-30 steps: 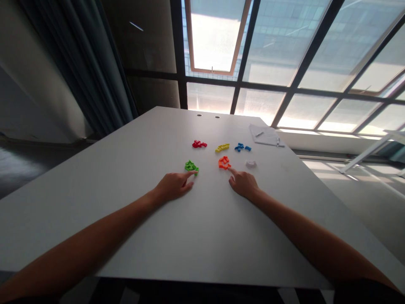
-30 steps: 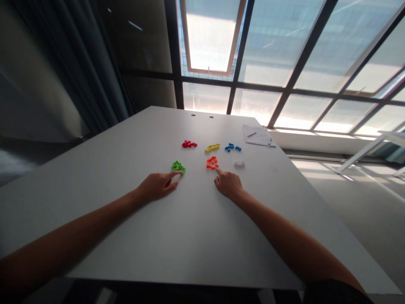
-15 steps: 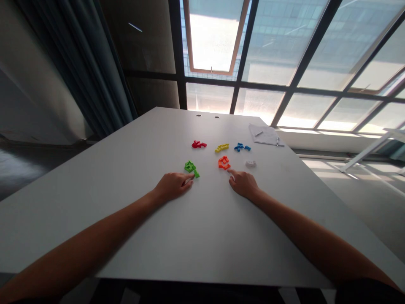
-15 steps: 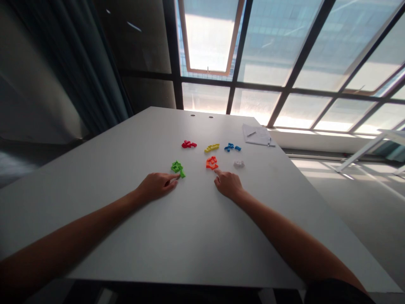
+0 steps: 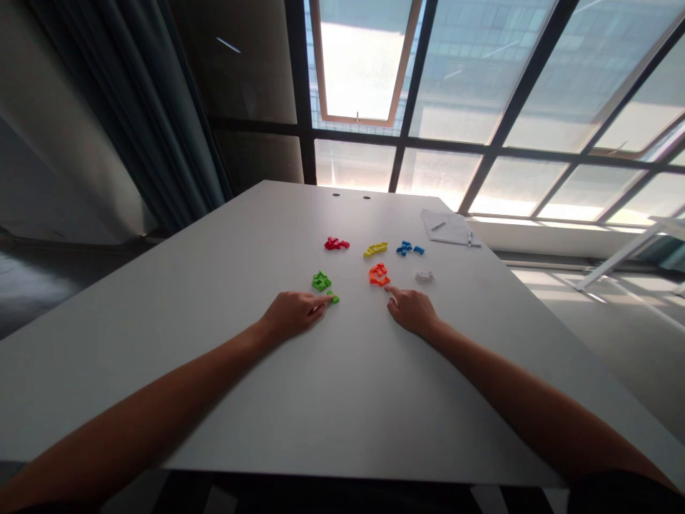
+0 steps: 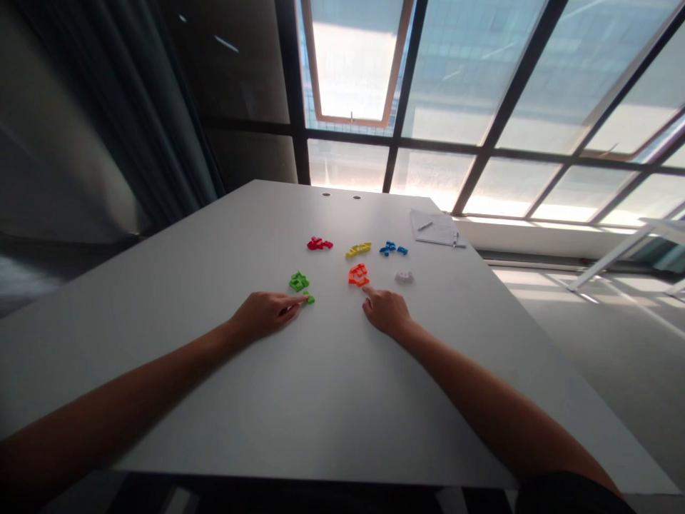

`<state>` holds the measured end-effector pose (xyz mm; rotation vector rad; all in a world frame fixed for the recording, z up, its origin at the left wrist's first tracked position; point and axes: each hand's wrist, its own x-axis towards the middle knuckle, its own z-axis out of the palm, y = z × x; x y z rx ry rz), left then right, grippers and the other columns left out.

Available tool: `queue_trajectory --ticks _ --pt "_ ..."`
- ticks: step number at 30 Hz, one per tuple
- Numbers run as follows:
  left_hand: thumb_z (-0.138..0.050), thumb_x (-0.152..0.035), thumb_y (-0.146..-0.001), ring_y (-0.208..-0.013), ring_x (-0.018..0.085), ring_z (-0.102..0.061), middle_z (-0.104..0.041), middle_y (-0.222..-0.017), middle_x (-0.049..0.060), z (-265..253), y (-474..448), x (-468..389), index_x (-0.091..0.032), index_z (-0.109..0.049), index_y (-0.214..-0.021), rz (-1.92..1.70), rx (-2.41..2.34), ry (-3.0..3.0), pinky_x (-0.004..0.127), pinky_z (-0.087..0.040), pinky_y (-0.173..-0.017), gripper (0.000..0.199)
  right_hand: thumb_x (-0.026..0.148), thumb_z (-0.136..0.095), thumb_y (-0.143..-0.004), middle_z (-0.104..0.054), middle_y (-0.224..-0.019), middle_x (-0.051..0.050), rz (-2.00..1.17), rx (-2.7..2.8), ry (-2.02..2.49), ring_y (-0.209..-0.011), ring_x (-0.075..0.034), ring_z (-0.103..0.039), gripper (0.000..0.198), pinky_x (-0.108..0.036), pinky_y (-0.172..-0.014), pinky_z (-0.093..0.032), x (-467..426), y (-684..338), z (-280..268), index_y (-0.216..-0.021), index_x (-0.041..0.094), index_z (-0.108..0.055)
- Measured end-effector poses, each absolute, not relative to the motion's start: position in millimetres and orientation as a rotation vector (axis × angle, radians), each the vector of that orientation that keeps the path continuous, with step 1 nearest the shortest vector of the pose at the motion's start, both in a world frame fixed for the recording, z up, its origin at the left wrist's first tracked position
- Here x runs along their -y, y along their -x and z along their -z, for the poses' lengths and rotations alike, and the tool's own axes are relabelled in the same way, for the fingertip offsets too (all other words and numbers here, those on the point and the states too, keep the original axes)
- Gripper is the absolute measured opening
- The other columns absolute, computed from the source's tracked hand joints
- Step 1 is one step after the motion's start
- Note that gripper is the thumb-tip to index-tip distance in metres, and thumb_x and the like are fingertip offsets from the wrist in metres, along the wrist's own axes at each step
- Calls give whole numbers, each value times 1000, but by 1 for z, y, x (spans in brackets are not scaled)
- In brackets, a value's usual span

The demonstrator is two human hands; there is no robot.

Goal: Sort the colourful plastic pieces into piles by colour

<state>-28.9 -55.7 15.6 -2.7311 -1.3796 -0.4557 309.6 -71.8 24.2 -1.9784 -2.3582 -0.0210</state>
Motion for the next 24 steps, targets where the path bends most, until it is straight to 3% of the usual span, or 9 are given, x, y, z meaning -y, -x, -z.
queue_trajectory --ticks 11,18,24 --pt "-49 -41 -106 -77 22 -76 -87 -97 6 -18 34 57 -33 -87 -125 528 1378 2731 30 -51 -68 43 31 -47 -108 -81 -131 -13 -13 2361 1982 -114 -28 -79 52 -34 -93 -56 72 -309 -27 -157 26 -63" --pt "-47 -41 -108 -78 22 -76 -86 -99 7 -19 31 57 -34 -84 -134 392 1378 2716 29 -49 -66 45 32 -47 -109 -81 -133 -13 -13 2358 1989 -115 -27 -79 52 -34 -95 -56 72 -309 -26 -158 26 -63" --pt "-49 -40 -108 -76 22 -75 -86 -95 5 -18 31 56 -34 -88 -120 393 1351 2697 29 -46 -64 41 31 -46 -109 -81 -133 -14 -24 2361 1987 -116 -28 -78 52 -35 -96 -55 72 -309 -26 -158 25 -63"
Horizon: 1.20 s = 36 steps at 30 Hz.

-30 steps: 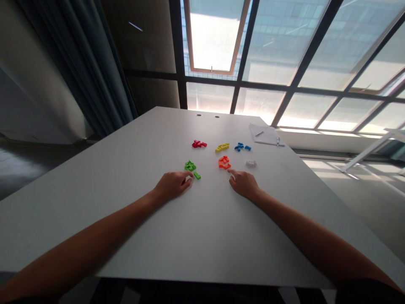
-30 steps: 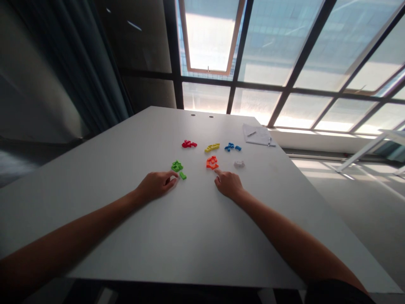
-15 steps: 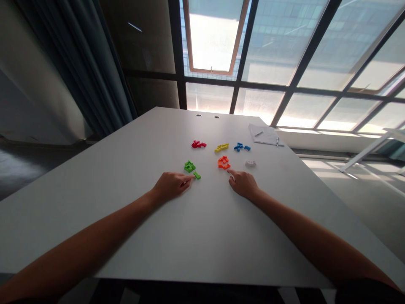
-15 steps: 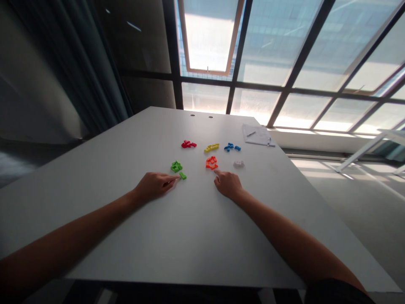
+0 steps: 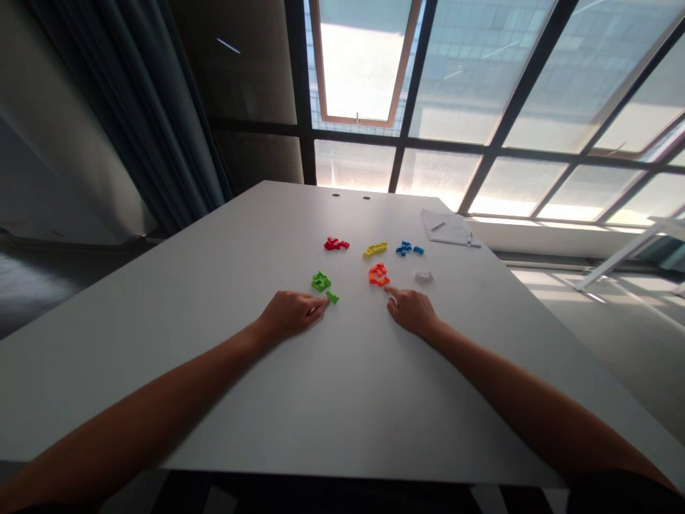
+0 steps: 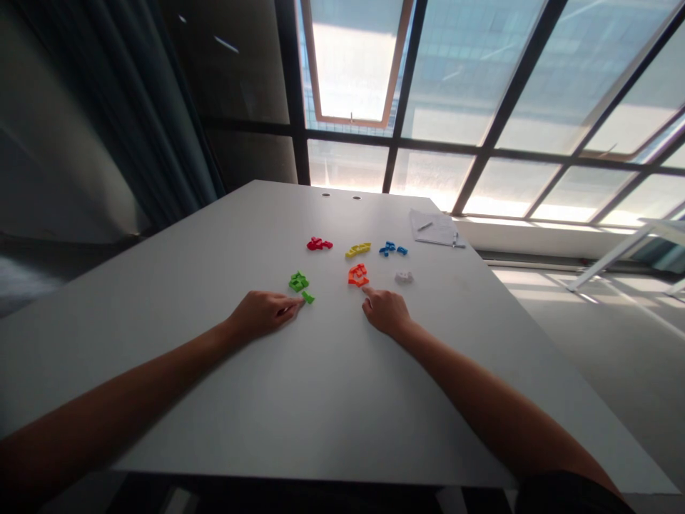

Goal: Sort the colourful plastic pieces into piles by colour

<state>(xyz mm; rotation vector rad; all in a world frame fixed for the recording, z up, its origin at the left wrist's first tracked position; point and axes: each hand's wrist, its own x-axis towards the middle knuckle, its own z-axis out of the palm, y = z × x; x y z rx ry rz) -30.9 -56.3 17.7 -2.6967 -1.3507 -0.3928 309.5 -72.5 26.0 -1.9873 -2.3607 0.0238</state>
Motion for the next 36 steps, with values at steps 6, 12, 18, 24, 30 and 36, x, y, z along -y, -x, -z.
queue_trajectory --ticks 6,12,18,24,30,36 --pt "-49 -38 -106 -77 21 -75 -87 -97 6 -16 32 56 -31 -88 -120 500 1326 2708 29 -49 -66 42 30 -47 -109 -81 -132 -13 -14 2364 1989 -115 -27 -79 51 -33 -95 -55 72 -310 -25 -157 25 -63" --pt "-44 -41 -109 -76 23 -75 -86 -96 8 -19 29 57 -31 -82 -138 381 1374 2708 30 -49 -66 49 31 -47 -109 -82 -131 -13 -9 2362 1977 -114 -27 -79 52 -34 -94 -55 73 -309 -26 -157 25 -64" --pt "-47 -48 -106 -78 26 -76 -84 -92 8 -22 26 55 -31 -70 -154 259 1567 2640 30 -52 -69 56 31 -47 -109 -81 -131 -14 -21 2355 1990 -115 -28 -78 52 -34 -96 -55 72 -309 -27 -158 25 -63" --pt "-48 -48 -106 -79 26 -77 -83 -90 6 -23 26 55 -33 -60 -163 243 1578 2672 31 -53 -72 60 31 -47 -109 -82 -128 -13 -15 2339 1991 -113 -27 -79 50 -33 -93 -55 73 -309 -27 -156 25 -65" --pt "-50 -49 -105 -81 26 -77 -82 -90 6 -23 26 53 -32 -62 -162 267 1594 2691 31 -54 -74 60 34 -45 -110 -84 -116 -16 17 2348 2110 -107 -29 -81 60 -35 -90 -56 67 -302 -34 -169 23 -50" --pt "-49 -47 -107 -78 25 -77 -82 -87 5 -23 29 53 -32 -63 -160 277 1513 2765 30 -53 -72 58 33 -45 -110 -83 -122 -14 26 2325 2065 -110 -28 -80 57 -34 -92 -56 70 -305 -31 -166 25 -54"
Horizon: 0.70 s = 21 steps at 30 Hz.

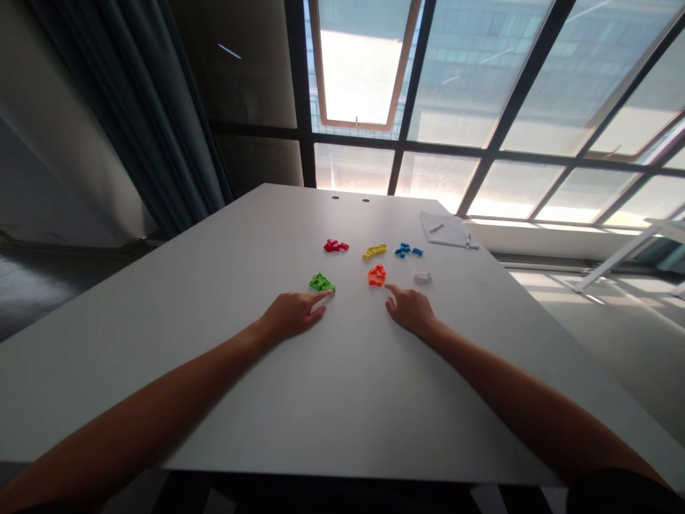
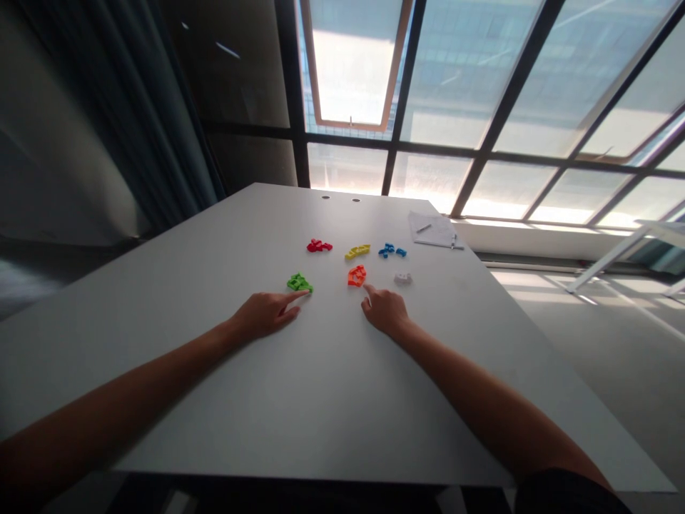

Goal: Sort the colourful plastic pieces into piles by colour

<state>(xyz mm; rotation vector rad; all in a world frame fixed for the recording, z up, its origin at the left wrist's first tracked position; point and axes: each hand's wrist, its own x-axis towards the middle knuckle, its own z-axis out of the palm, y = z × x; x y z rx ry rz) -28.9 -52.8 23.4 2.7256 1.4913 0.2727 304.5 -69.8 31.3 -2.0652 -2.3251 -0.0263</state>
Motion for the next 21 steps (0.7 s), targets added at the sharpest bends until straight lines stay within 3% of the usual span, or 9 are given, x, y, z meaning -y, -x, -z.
queue_trajectory --ticks 4,9,13,16,19,21 --pt "-47 -44 -107 -84 25 -78 -85 -96 5 -19 31 51 -33 -71 -152 -297 -1353 -2761 30 -54 -74 52 33 -47 -110 -83 -126 -11 -20 2381 1963 -111 -27 -79 54 -33 -94 -54 71 -309 -29 -163 31 -58" --pt "-45 -43 -110 -92 22 -80 -87 -113 5 -18 33 50 -33 -80 -137 -366 -1205 -2790 28 -54 -74 45 33 -49 -109 -85 -115 -9 -4 2395 1894 -102 -26 -80 51 -32 -88 -52 68 -313 -26 -157 30 -64" --pt "-48 -39 -110 -79 19 -77 -86 -97 4 -23 31 56 -30 -85 -123 -411 -1038 -2838 27 -53 -71 40 30 -50 -108 -84 -101 -7 5 2468 1652 -90 -21 -77 37 -28 -81 -47 76 -315 -21 -125 24 -81" --pt "-49 -38 -111 -77 18 -76 -82 -88 5 -30 26 65 -28 -86 -115 -477 -868 -2885 29 -57 -75 39 27 -50 -107 -80 -87 -6 85 2515 1451 -78 -18 -71 34 -27 -74 -43 89 -310 -22 -101 21 -82" --pt "-53 -40 -111 -96 22 -80 -85 -108 8 -35 19 76 -27 -83 -128 -615 -760 -2887 35 -62 -93 36 25 -50 -108 -76 -78 -5 183 2487 1267 -71 -18 -68 35 -28 -71 -44 103 -302 -27 -91 20 -79" --pt "-56 -45 -111 -120 27 -78 -81 -133 9 -35 15 81 -27 -73 -146 -668 -728 -2885 42 -60 -108 43 30 -52 -109 -80 -86 -8 185 2430 1171 -77 -20 -72 32 -31 -76 -50 113 -299 -31 -101 19 -81"
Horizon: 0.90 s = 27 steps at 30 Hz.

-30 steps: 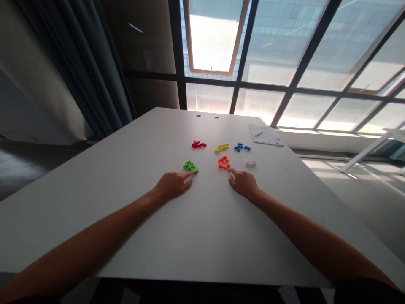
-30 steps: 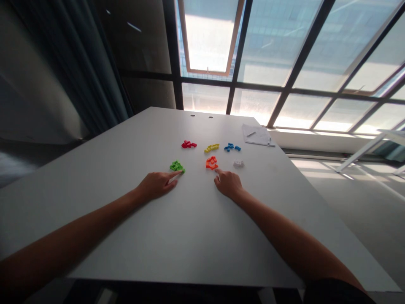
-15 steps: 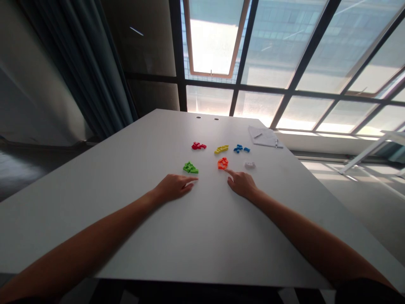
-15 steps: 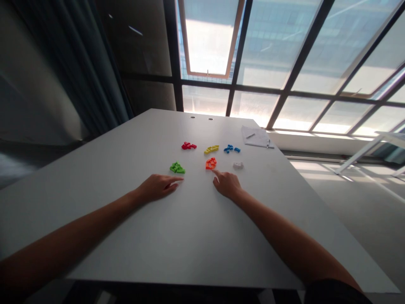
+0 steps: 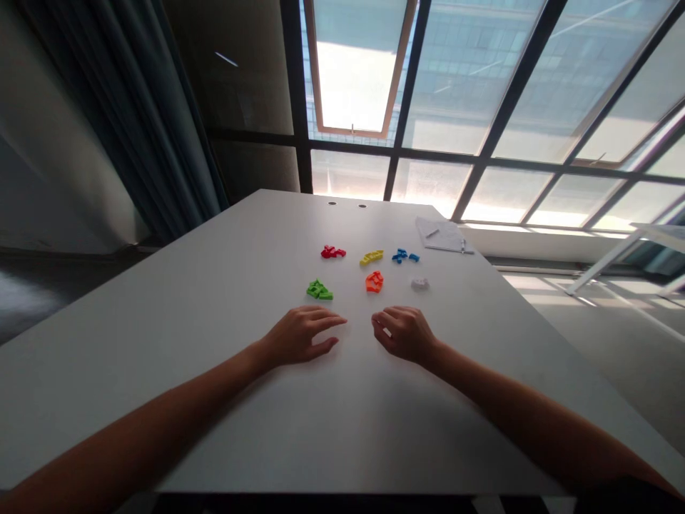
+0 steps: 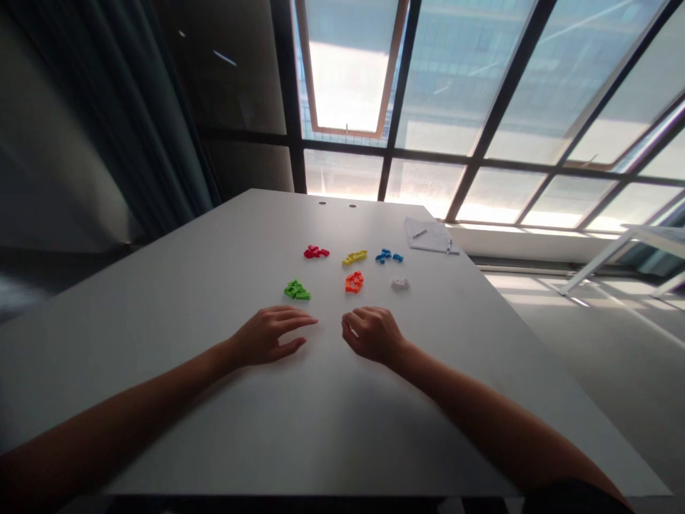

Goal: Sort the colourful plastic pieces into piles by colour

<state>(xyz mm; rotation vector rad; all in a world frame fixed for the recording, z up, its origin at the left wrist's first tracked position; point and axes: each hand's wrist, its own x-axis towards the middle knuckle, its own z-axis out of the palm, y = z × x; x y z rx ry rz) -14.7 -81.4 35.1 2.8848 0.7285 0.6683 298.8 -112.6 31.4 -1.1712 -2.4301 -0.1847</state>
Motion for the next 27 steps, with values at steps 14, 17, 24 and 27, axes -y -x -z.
queue_trajectory --ticks 14,17,24,27 --pt "-45 -87 -102 -171 36 -23 -20 -184 15 -13 7 84 -21 -19 -181 -30 -834 -2842 53 -17 -140 106 90 -51 -98 -12 -184 -21 -523 2746 1319 -173 -41 -10 120 -56 -142 -11 136 -293 -23 -178 7 -24" --pt "-46 -87 -102 -171 34 -24 -21 -184 13 -12 8 83 -25 -17 -182 -34 -832 -2859 51 -17 -140 106 91 -51 -97 -13 -184 -20 -529 2729 1326 -173 -40 -11 119 -55 -142 -11 135 -292 -23 -179 9 -24" --pt "-47 -87 -102 -170 34 -27 -24 -183 13 -11 10 83 -24 -19 -181 -49 -831 -2876 50 -19 -140 105 91 -51 -97 -16 -184 -20 -523 2721 1307 -172 -41 -13 118 -57 -141 -13 135 -294 -20 -179 10 -25" --pt "-50 -87 -101 -168 36 -32 -30 -182 14 -9 9 84 -25 -26 -180 -94 -834 -2881 52 -24 -138 103 90 -57 -96 -23 -182 -21 -462 2702 1263 -171 -43 -20 116 -59 -140 -20 137 -293 -13 -177 11 -32"
